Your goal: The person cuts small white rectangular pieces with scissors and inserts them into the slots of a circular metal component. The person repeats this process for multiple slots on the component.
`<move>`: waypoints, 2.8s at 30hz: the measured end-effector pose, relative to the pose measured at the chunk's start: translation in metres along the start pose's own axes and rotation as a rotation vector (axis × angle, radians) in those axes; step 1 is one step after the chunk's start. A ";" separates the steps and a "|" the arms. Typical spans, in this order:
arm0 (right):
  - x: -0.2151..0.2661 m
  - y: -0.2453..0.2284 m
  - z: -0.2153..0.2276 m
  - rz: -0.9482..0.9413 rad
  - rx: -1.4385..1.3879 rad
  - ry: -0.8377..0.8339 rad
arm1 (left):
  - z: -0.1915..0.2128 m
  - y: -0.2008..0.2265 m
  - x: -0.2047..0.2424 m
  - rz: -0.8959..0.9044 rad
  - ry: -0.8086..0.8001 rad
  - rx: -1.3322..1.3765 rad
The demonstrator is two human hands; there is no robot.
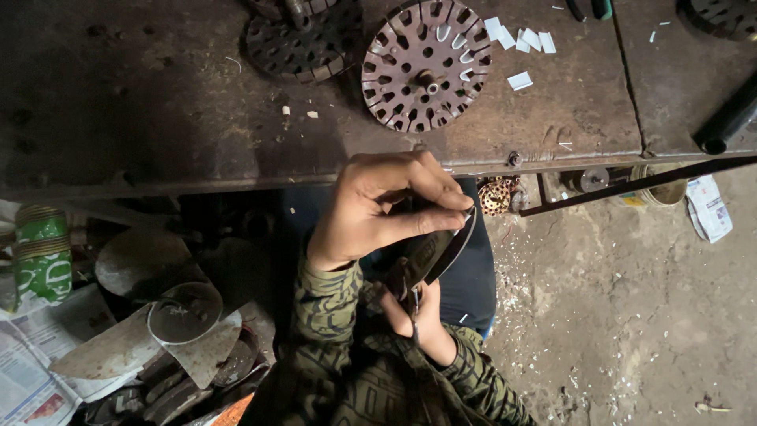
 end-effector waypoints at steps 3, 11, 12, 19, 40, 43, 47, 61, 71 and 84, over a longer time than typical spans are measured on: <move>0.002 0.009 -0.003 -0.160 -0.090 -0.004 | 0.001 0.001 0.002 0.008 -0.004 0.010; 0.006 0.013 0.003 0.030 -0.062 -0.037 | -0.002 0.001 -0.003 -0.072 0.007 -0.068; 0.006 0.016 0.004 0.024 -0.097 -0.027 | -0.003 0.001 -0.003 -0.059 0.001 -0.083; 0.009 0.015 0.008 0.011 -0.253 0.014 | -0.002 0.013 0.002 -0.046 -0.018 -0.160; 0.011 0.025 -0.008 -0.146 -0.159 -0.117 | 0.002 0.015 0.005 -0.030 -0.007 0.054; 0.010 0.027 -0.010 -0.165 -0.158 -0.086 | 0.004 0.015 0.004 -0.073 -0.002 0.001; -0.002 0.000 0.000 0.073 -0.212 -0.027 | 0.011 0.028 0.001 -0.129 0.125 -0.092; 0.011 0.024 0.083 -0.217 1.031 -0.649 | 0.003 0.063 0.021 -0.226 0.468 -0.500; -0.006 -0.083 0.073 0.000 0.709 -0.487 | -0.019 0.050 0.014 -0.077 0.337 -0.430; -0.021 -0.219 0.089 0.528 0.155 0.499 | -0.046 0.051 0.005 -0.028 0.116 -0.315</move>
Point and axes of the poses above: each hand's wrist, its own x-axis away from the middle knuckle, its own z-axis out of the back of the hand, y = z × x, the point moved 7 cm from there along -x, towards the middle knuckle, and after that the axes turned 3 degrees about -y, right-handed, at the moved point
